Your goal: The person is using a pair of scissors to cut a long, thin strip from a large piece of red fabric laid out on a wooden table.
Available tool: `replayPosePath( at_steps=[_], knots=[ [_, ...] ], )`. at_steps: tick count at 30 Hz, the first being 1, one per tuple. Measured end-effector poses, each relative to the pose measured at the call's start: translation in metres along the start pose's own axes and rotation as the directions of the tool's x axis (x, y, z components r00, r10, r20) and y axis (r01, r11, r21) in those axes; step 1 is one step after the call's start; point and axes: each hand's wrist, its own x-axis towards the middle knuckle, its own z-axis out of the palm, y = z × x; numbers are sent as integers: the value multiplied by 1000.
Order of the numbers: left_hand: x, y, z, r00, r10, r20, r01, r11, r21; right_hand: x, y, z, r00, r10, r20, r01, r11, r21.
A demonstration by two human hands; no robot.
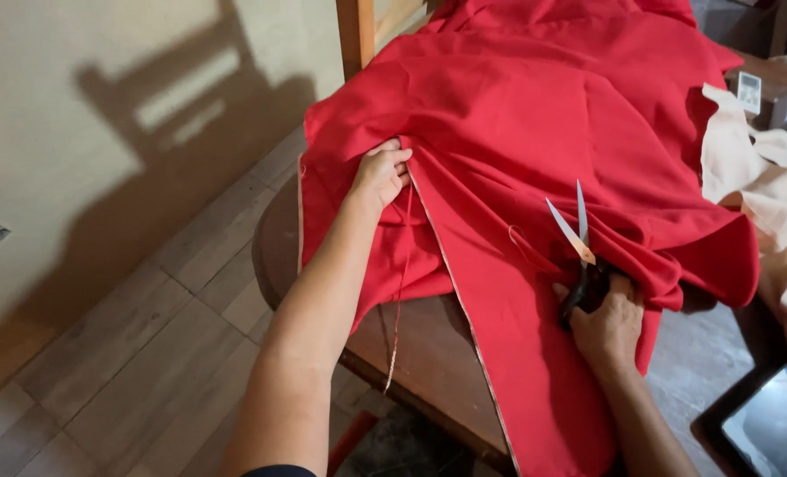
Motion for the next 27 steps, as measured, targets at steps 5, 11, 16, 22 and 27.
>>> replayPosePath(
  at_steps=[5, 11, 16, 22, 27],
  knots=[
    [-11, 18, 15, 994, 32, 101, -38, 998, 59, 6, 3, 0, 1000, 4, 12, -4, 1000, -19],
    [-58, 36, 17, 955, -30, 294, 14, 998, 57, -30, 6, -37, 961, 172, 217, -228, 937, 265],
    [-76, 43, 20, 958, -55, 281, 33, 996, 84, -78, 16, -76, 902, 108, 419, -334, 790, 515],
    [-74, 35, 10, 965, 16, 260, -25, 999, 31, -152, 90, -55, 953, 14, 304, -246, 623, 742],
    [-121, 57, 17, 997, 63, 37, -67, 989, 133, -193, 119, -71, 945, 39, 326, -285, 589, 756]
  ],
)
